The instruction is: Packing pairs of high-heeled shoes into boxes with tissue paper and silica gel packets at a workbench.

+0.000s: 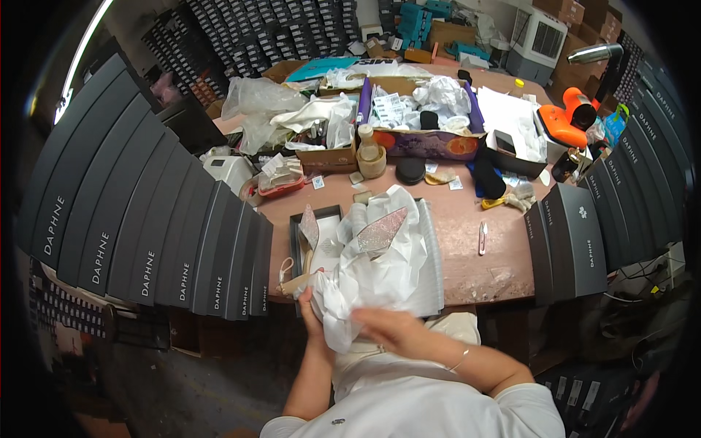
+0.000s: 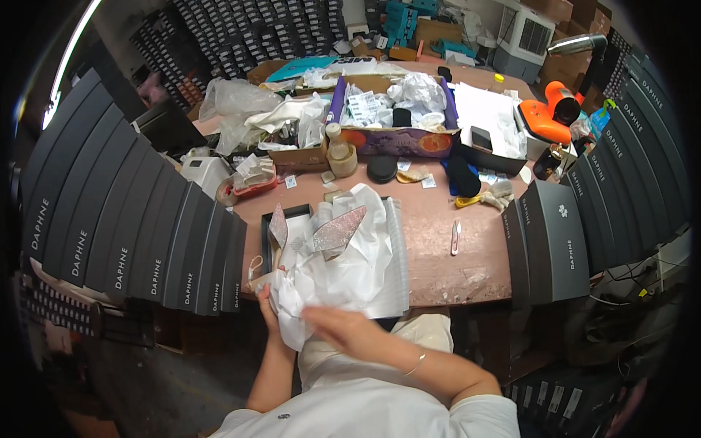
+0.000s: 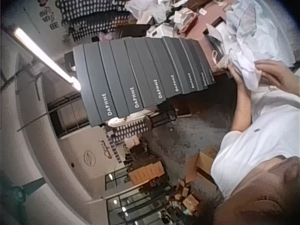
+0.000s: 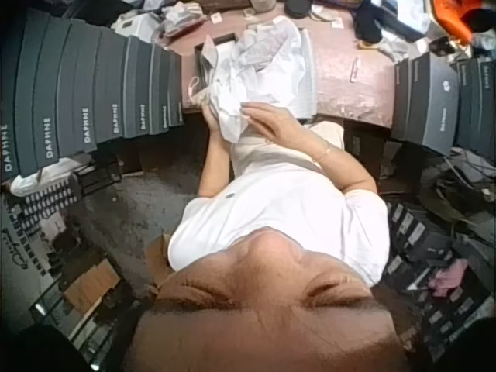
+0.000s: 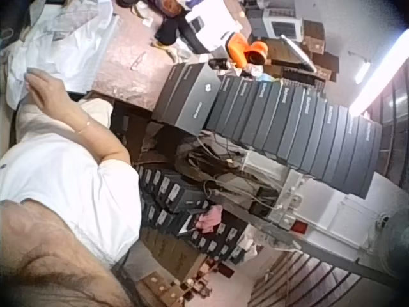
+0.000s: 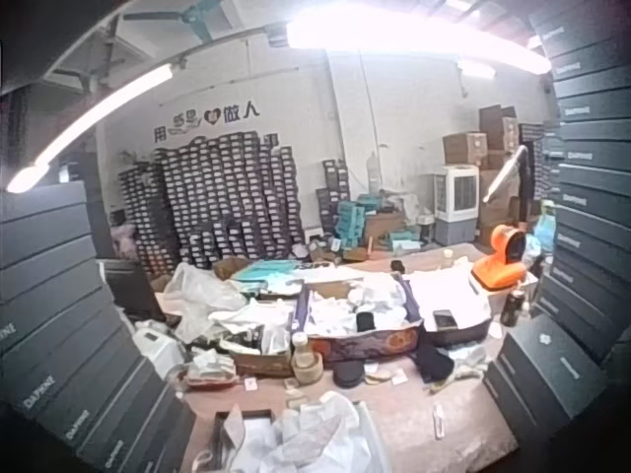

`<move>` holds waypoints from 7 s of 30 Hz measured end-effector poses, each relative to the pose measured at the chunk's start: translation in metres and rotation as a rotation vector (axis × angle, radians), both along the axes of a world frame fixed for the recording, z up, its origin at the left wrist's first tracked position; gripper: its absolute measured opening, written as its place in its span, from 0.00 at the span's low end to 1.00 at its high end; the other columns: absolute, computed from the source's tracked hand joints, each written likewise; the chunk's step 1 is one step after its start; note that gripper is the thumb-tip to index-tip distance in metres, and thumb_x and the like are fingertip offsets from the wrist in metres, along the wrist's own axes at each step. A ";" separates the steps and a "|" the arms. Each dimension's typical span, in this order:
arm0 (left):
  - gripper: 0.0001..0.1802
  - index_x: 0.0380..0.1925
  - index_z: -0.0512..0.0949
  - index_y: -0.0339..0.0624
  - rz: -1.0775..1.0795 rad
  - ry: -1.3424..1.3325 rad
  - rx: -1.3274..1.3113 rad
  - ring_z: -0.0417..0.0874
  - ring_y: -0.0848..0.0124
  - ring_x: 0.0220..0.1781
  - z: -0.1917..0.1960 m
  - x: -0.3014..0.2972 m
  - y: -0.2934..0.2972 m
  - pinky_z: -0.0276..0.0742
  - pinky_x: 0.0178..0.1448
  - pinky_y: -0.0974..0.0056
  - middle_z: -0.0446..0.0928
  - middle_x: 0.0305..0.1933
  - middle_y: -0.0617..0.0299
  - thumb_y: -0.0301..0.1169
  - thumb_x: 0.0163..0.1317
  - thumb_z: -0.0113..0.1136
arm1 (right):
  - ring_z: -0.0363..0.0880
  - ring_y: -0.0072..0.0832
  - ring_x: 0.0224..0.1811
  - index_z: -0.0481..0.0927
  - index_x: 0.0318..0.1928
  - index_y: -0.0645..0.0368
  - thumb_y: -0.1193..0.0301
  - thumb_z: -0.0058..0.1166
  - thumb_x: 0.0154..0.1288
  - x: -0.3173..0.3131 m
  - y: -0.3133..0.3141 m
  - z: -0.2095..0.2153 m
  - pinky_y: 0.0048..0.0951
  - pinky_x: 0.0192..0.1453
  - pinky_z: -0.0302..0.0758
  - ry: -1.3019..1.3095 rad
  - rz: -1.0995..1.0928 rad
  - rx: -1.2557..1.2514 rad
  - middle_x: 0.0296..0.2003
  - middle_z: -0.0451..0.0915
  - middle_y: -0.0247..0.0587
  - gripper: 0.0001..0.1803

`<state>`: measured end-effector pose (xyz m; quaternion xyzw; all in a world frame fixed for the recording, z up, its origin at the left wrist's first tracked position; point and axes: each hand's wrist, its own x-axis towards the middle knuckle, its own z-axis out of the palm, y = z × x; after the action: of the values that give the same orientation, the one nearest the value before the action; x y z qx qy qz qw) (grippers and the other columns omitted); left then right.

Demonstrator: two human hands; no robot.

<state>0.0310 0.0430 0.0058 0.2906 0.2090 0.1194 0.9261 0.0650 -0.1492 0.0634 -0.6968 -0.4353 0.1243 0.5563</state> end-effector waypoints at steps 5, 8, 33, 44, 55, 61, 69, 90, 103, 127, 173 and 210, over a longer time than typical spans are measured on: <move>0.35 0.57 0.69 0.42 -0.277 -0.093 -0.042 0.76 0.60 0.56 0.022 -0.013 0.027 0.71 0.62 0.57 0.74 0.55 0.54 0.60 0.63 0.47 | 0.78 0.41 0.42 0.69 0.62 0.53 0.60 0.69 0.47 0.083 -0.031 0.056 0.38 0.45 0.74 -0.790 -0.159 -0.457 0.42 0.77 0.44 0.40; 0.34 0.54 0.70 0.39 -0.303 0.007 -0.059 0.78 0.62 0.54 0.042 0.011 0.015 0.74 0.59 0.58 0.76 0.53 0.53 0.59 0.67 0.42 | 0.77 0.38 0.34 0.70 0.61 0.54 0.58 0.68 0.48 0.089 -0.043 0.039 0.37 0.37 0.74 -0.593 -0.076 -0.518 0.32 0.75 0.40 0.39; 0.55 0.69 0.54 0.31 -1.427 -0.134 0.547 0.74 0.68 0.60 0.064 0.060 -0.007 0.70 0.63 0.66 0.72 0.58 0.51 0.58 0.53 0.65 | 0.83 0.44 0.34 0.80 0.42 0.66 0.43 0.72 0.38 0.138 -0.092 0.064 0.35 0.39 0.78 -0.193 0.113 -0.480 0.32 0.83 0.53 0.40; 0.40 0.67 0.52 0.33 -0.678 -0.016 0.162 0.75 0.67 0.57 0.010 -0.016 -0.050 0.73 0.59 0.65 0.69 0.58 0.51 0.37 0.59 0.56 | 0.75 0.41 0.45 0.77 0.49 0.58 0.60 0.65 0.54 0.076 -0.007 0.000 0.38 0.50 0.67 -0.464 -0.316 -0.462 0.45 0.77 0.45 0.25; 0.32 0.64 0.60 0.36 -0.442 0.012 0.831 0.76 0.77 0.39 0.002 -0.026 -0.046 0.75 0.44 0.71 0.75 0.43 0.60 0.28 0.60 0.57 | 0.75 0.51 0.41 0.74 0.50 0.68 0.48 0.69 0.46 0.055 0.015 -0.020 0.42 0.46 0.73 -0.144 -0.239 -0.270 0.42 0.73 0.57 0.40; 0.39 0.68 0.53 0.33 -0.344 0.061 0.562 0.77 0.73 0.49 0.009 -0.028 -0.037 0.75 0.52 0.69 0.75 0.49 0.53 0.26 0.59 0.59 | 0.78 0.37 0.43 0.72 0.55 0.64 0.71 0.61 0.54 0.070 0.012 -0.015 0.32 0.38 0.77 0.240 -0.075 -0.296 0.48 0.76 0.54 0.27; 0.38 0.69 0.53 0.32 -0.427 0.018 0.237 0.76 0.70 0.54 0.006 -0.026 -0.014 0.73 0.57 0.67 0.71 0.56 0.54 0.33 0.61 0.55 | 0.67 0.43 0.62 0.66 0.61 0.64 0.79 0.54 0.55 0.132 0.011 -0.149 0.41 0.68 0.60 -0.648 -0.475 -0.663 0.57 0.70 0.54 0.30; 0.27 0.67 0.56 0.46 -0.118 -0.014 0.290 0.74 0.67 0.54 0.044 0.023 -0.017 0.71 0.60 0.64 0.68 0.55 0.54 0.43 0.73 0.42 | 0.56 0.61 0.67 0.51 0.66 0.80 0.50 0.51 0.65 0.020 0.057 -0.032 0.44 0.72 0.51 -0.333 0.049 -0.103 0.62 0.58 0.75 0.47; 0.32 0.64 0.60 0.45 -0.085 -0.005 -0.035 0.74 0.61 0.56 0.006 0.015 -0.036 0.73 0.60 0.56 0.68 0.56 0.53 0.57 0.71 0.37 | 0.65 0.59 0.56 0.64 0.57 0.77 0.45 0.43 0.67 0.035 0.080 -0.032 0.47 0.63 0.60 -0.101 -0.078 -0.110 0.53 0.67 0.69 0.41; 0.43 0.59 0.66 0.33 -0.177 0.125 -0.356 0.75 0.50 0.57 0.003 -0.005 -0.021 0.73 0.60 0.46 0.72 0.57 0.47 0.64 0.64 0.40 | 0.80 0.37 0.31 0.71 0.57 0.63 0.72 0.60 0.53 0.173 -0.010 -0.108 0.33 0.40 0.76 0.071 -0.363 -0.221 0.35 0.81 0.50 0.29; 0.36 0.58 0.68 0.41 -0.172 0.128 -0.170 0.74 0.61 0.57 0.003 0.012 -0.041 0.69 0.63 0.53 0.73 0.56 0.55 0.61 0.67 0.41 | 0.72 0.33 0.40 0.77 0.51 0.56 0.73 0.53 0.52 0.023 0.007 -0.031 0.34 0.41 0.65 -0.724 -0.239 -0.369 0.41 0.74 0.39 0.22; 0.35 0.54 0.69 0.39 -0.355 0.242 -0.208 0.78 0.61 0.40 -0.011 -0.003 -0.036 0.78 0.45 0.55 0.76 0.46 0.51 0.61 0.66 0.43 | 0.78 0.44 0.47 0.75 0.55 0.56 0.70 0.63 0.53 0.114 -0.028 -0.116 0.49 0.63 0.66 -0.576 -0.074 -0.936 0.42 0.78 0.49 0.27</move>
<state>0.0280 0.0070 -0.0050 0.2380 0.2750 -0.1034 0.9258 0.1785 -0.1776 -0.0523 -0.8905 -0.4435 0.0893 0.0493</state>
